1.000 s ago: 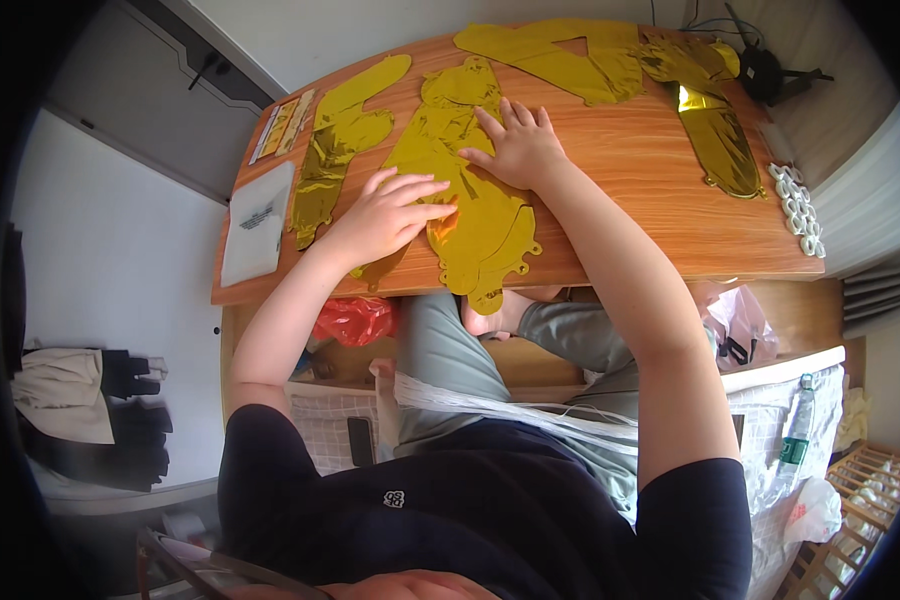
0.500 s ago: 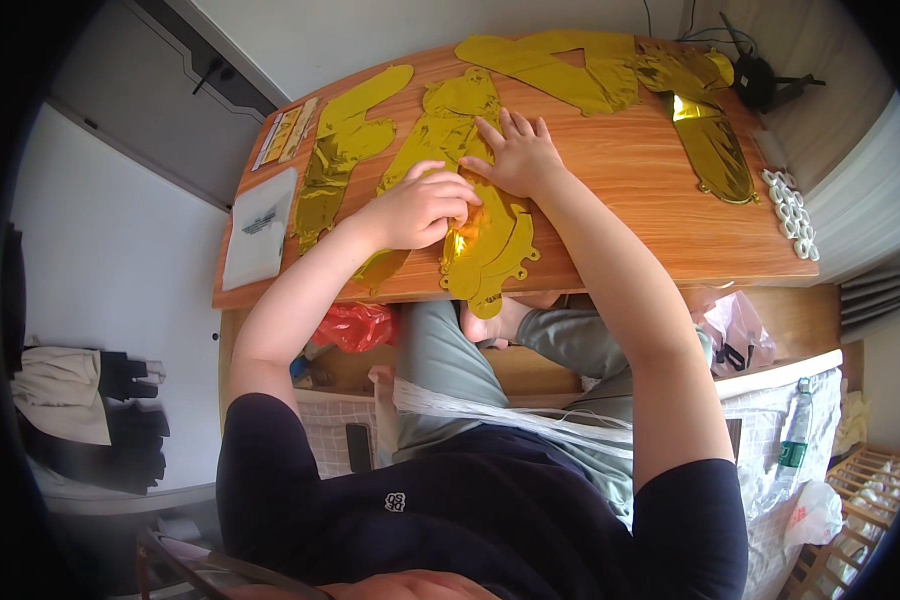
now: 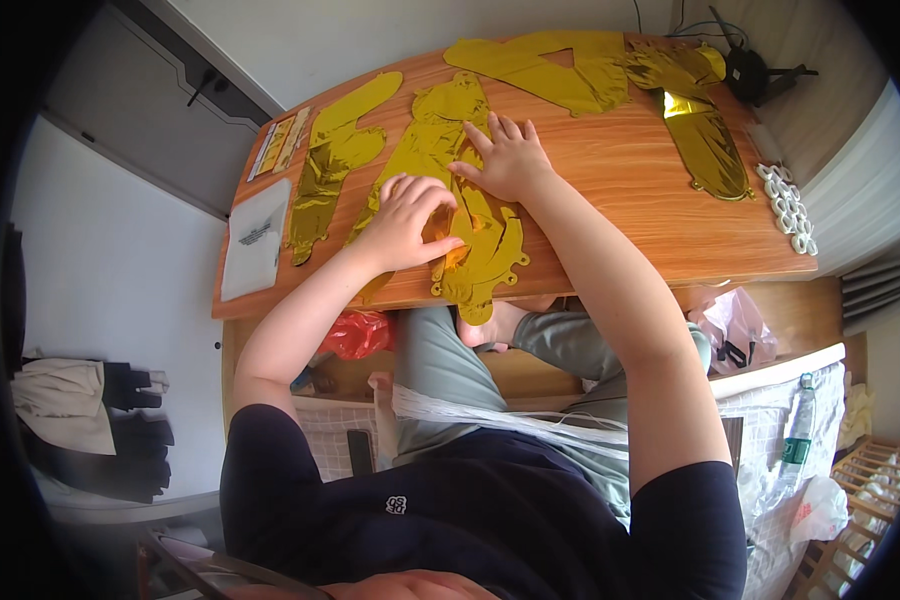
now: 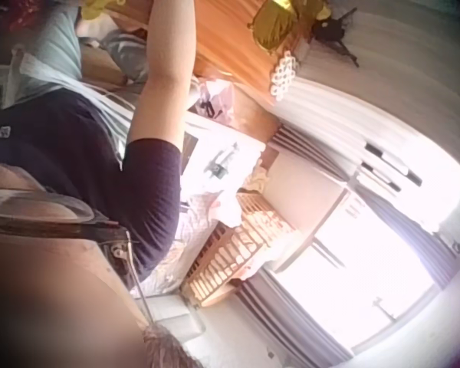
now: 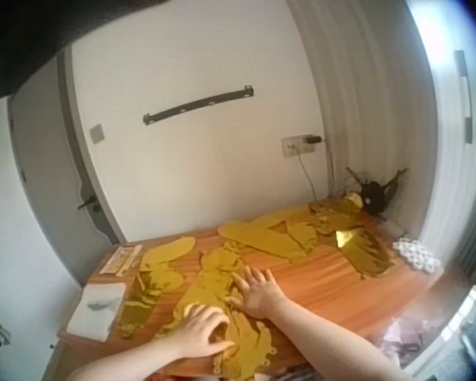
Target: Folding gold-colored foil letter balloons at a wooden desk.
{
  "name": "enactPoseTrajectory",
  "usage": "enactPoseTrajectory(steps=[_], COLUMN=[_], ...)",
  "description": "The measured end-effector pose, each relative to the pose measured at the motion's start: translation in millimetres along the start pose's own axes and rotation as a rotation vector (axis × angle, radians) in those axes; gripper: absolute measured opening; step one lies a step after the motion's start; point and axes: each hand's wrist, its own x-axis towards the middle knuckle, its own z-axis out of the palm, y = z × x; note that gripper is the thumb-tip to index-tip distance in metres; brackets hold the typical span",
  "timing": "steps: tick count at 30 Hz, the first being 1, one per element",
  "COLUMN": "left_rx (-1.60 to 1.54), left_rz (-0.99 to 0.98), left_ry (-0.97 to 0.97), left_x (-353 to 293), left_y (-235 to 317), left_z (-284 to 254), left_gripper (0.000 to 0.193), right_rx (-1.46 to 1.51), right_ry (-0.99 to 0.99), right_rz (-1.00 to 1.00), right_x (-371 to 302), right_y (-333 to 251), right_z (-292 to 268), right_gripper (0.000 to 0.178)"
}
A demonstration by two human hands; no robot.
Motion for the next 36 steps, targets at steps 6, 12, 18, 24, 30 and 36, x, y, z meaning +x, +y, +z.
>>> enactPoseTrajectory(steps=[6, 12, 18, 24, 30, 36], left_rx=[-0.066, -0.082, -0.082, -0.093, -0.074, 0.014], left_rz=[0.008, -0.001, 0.047, 0.011, -0.001, 0.013], left_ry=[-0.058, -0.122, -0.219, -0.293, -0.333, -0.393], left_x=[-3, -5, -5, -4, 5, 15], left_y=[-8, -12, -16, -12, -17, -19], left_z=[-2, -5, -11, -17, -16, -17], left_gripper=[0.054, 0.064, 0.084, 0.103, 0.113, 0.133], right_rx=[-0.001, -0.015, -0.027, -0.026, -0.027, 0.005], right_ry=[0.018, 0.004, -0.017, -0.021, -0.005, 0.029], right_rz=[0.001, -0.004, 0.003, -0.001, 0.002, 0.009], right_x=[0, -1, -1, 1, 2, -2], right_y=[-2, -2, -3, -2, -1, -4], right_z=[0, -2, -3, -3, -1, -2], right_gripper=[0.091, 0.093, 0.096, 0.097, 0.094, 0.086])
